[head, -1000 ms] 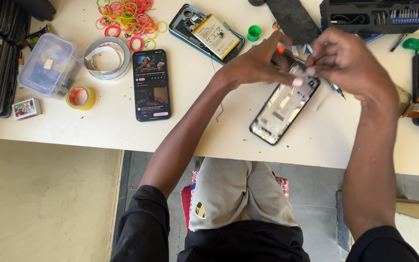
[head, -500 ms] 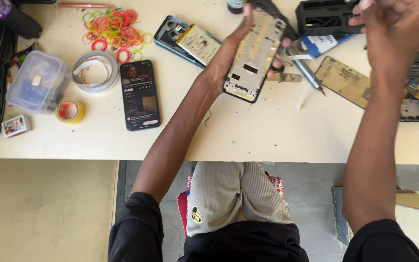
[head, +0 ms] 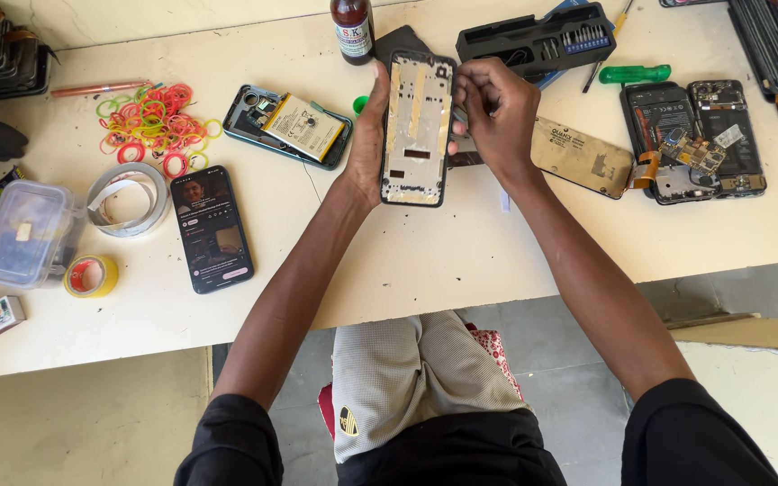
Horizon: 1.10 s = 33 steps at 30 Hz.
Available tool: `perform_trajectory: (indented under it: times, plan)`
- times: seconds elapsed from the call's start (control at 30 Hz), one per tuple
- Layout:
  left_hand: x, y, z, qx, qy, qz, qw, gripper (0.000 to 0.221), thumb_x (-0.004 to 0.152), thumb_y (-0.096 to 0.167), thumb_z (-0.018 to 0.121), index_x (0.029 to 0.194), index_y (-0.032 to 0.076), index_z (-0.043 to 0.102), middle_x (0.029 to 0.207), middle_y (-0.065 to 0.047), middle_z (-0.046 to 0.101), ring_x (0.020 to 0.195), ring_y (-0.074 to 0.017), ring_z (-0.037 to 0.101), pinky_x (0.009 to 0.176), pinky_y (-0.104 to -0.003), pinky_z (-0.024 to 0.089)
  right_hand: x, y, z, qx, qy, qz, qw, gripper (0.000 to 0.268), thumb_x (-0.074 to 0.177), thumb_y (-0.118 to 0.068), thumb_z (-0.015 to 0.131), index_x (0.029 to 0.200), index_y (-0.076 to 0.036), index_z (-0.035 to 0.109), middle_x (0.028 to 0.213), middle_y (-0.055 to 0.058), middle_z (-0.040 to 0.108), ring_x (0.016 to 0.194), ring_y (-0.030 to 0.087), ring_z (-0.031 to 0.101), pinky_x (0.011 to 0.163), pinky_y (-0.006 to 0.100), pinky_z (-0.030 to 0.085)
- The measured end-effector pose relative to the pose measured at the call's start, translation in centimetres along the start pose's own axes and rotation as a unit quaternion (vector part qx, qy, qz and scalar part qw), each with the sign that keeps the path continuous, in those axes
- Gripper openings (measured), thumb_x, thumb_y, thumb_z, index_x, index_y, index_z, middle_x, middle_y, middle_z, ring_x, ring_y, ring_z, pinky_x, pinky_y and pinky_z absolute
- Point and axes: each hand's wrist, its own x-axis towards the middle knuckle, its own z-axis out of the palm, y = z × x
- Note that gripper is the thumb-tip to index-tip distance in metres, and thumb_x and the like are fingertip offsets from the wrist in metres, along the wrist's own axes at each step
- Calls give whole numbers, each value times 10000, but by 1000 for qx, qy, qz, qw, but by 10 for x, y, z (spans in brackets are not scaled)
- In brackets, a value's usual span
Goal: The person applies adhesive strips to the internal chassis of a mobile phone and then aligns and presses a component into place. The person handles a screen assembly, a battery, and various small internal parts.
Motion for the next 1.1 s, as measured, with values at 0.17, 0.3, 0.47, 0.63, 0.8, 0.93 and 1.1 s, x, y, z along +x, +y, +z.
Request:
perform_trajectory:
  times: [0.17, 0.3, 0.47, 0.63, 0.8, 0.93, 1.1]
  plan:
    - [12, -16, 2, -53, 17, 23, 998, 824, 1014, 721, 358, 1335, -4, 579, 1077, -165, 694, 882, -307, 741, 725, -405, 655, -3, 7, -2, 11, 9, 15, 1000, 137, 1026, 162, 606, 1063, 40, 656, 885, 82, 724, 718, 65, 684, 572, 221, 511]
    - [13, -27, -8, -86, 3, 29, 996, 778, 1039, 688, 376, 1362, 5, 562, 1133, -178, 688, 936, -316, 727, 798, -437, 644, -4, 9, -1, 54, 4, 31, 998, 122, 1049, 146, 606, 1056, 39, 665, 852, 68, 710, 644, 50, 647, 500, 214, 493]
    - [11, -32, -17, -99, -7, 54, 994, 792, 1061, 688, 360, 1420, 2, 532, 1214, -192, 680, 968, -314, 717, 843, -443, 630, -5, -6, 0, 25, -15, 38, 999, 60, 1083, 114, 638, 1086, 59, 662, 867, 59, 690, 667, 43, 613, 544, 200, 463]
    - [4, -33, -19, -122, -55, 67, 989, 819, 1063, 718, 332, 1441, 13, 509, 1240, -185, 677, 927, -316, 721, 791, -428, 642, -4, -14, 7, 32, -14, 45, 998, 46, 1092, 111, 648, 1094, 67, 657, 882, 48, 683, 672, 25, 600, 541, 178, 444]
    - [1, -32, -21, -122, -29, 76, 989, 809, 1066, 700, 354, 1451, 5, 501, 1258, -199, 664, 998, -341, 723, 814, -443, 648, -8, -15, 6, 41, -24, 46, 998, 51, 1103, 124, 660, 1101, 74, 654, 893, 43, 664, 707, 26, 585, 568, 185, 444]
    - [2, -32, -26, -134, -48, 89, 986, 841, 1076, 714, 366, 1461, -24, 486, 1261, -233, 662, 1060, -352, 713, 870, -437, 639, -8, -10, 9, 34, -36, 24, 999, 116, 1078, 165, 625, 1143, 84, 676, 937, 53, 688, 751, 43, 633, 599, 194, 485]
    - [3, -25, -36, -137, -92, 131, 978, 883, 1103, 712, 367, 1468, -85, 468, 1198, -240, 665, 1067, -338, 703, 919, -422, 624, -17, -10, 13, 38, -65, 29, 997, 119, 1078, 208, 612, 1123, 113, 665, 942, 68, 708, 790, 47, 668, 650, 174, 535]
